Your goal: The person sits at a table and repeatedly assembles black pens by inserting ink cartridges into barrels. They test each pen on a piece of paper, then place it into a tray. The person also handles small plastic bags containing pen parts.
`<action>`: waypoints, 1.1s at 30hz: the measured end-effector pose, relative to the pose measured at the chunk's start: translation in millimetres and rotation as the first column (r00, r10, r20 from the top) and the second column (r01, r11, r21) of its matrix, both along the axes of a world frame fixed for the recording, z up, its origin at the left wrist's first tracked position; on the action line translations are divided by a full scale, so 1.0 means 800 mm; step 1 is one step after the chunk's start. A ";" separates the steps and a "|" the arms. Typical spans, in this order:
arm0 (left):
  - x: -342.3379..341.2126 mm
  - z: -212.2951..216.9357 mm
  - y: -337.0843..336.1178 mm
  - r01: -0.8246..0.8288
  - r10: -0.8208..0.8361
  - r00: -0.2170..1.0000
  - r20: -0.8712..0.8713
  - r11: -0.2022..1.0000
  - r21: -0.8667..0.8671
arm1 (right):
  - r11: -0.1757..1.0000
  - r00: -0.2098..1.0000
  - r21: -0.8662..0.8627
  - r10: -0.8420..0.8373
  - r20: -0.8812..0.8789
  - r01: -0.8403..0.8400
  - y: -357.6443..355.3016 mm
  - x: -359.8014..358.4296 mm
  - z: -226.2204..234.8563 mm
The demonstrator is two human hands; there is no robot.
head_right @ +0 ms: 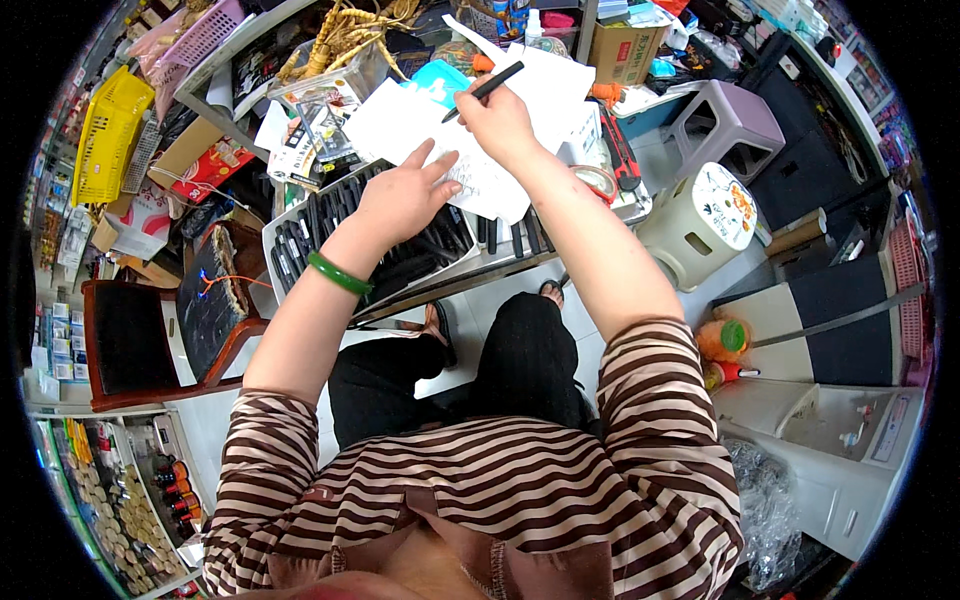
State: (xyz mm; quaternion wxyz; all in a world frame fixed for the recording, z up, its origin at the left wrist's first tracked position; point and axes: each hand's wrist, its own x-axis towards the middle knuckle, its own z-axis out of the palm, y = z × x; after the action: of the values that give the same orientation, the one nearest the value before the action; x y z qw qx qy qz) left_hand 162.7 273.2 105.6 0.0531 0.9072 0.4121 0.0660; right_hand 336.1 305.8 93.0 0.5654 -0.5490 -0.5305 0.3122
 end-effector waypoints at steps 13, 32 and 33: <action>0.009 -0.012 0.012 -0.025 0.024 0.994 -0.103 1.000 -0.002 | 0.997 0.963 -0.025 -0.066 0.260 0.075 0.037 0.000 -0.064; 0.004 -0.018 0.017 0.038 -0.036 0.998 -0.054 0.998 0.044 | 0.990 0.906 0.004 -0.134 0.402 0.144 0.040 0.020 -0.064; 0.005 -0.017 0.017 0.039 -0.037 0.998 -0.052 0.998 0.044 | 0.989 0.906 -0.013 -0.127 0.404 0.145 0.040 0.021 -0.066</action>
State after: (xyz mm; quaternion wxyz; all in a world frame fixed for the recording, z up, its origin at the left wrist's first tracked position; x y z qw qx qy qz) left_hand 166.3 286.4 91.7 0.0234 0.9172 0.3944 0.0509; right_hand 352.9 337.9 40.6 0.4529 -0.6490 -0.5890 0.1638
